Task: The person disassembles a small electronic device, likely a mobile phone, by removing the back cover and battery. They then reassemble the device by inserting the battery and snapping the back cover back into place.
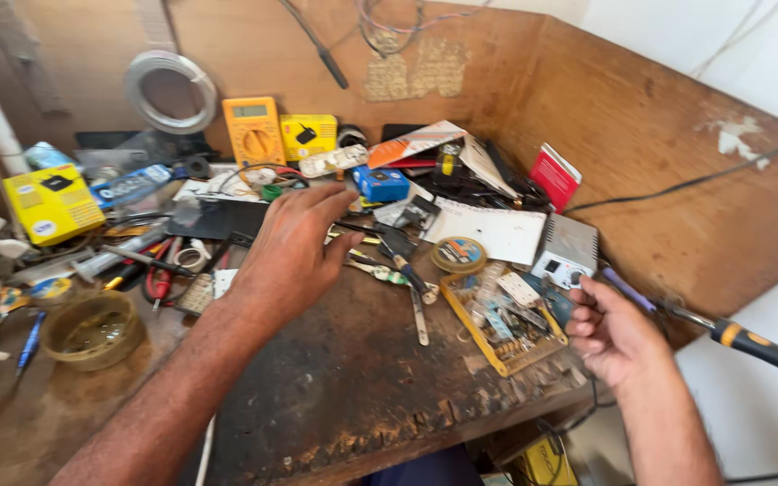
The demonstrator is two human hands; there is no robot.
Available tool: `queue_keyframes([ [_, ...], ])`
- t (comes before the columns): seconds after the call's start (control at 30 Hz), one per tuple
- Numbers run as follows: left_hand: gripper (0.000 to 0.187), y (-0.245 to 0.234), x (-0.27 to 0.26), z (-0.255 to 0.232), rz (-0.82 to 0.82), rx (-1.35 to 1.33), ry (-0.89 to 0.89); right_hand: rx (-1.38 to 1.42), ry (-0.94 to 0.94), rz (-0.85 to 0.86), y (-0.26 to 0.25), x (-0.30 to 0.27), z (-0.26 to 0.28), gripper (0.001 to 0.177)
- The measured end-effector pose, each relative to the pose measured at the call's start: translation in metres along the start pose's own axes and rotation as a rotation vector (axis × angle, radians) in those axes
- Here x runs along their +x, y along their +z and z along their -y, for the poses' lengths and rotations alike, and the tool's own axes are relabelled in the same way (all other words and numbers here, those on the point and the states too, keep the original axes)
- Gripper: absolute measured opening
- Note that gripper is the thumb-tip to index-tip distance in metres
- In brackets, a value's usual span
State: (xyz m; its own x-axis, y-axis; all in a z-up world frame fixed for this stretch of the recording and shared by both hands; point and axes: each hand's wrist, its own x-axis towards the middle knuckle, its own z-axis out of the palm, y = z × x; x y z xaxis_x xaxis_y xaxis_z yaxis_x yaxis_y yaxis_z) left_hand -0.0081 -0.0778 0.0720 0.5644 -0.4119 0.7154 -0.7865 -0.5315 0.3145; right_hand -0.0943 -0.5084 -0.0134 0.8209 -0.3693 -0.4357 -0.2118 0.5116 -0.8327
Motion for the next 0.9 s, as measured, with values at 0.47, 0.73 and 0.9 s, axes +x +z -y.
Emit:
queue_keyframes([
  [0.47,0.044,-0.015,-0.066,0.046,0.153,0.170,-0.107,-1.456,-1.374,0.208,0.244,-0.064,-0.072,0.019],
  [0.73,0.041,-0.008,-0.078,0.053,0.078,0.199,-0.070,-1.744,-1.215,0.147,0.251,-0.047,-0.087,0.020],
  [0.9,0.045,-0.004,-0.082,0.057,0.074,0.199,-0.045,-1.781,-1.212,0.117,0.256,-0.043,-0.084,0.011],
])
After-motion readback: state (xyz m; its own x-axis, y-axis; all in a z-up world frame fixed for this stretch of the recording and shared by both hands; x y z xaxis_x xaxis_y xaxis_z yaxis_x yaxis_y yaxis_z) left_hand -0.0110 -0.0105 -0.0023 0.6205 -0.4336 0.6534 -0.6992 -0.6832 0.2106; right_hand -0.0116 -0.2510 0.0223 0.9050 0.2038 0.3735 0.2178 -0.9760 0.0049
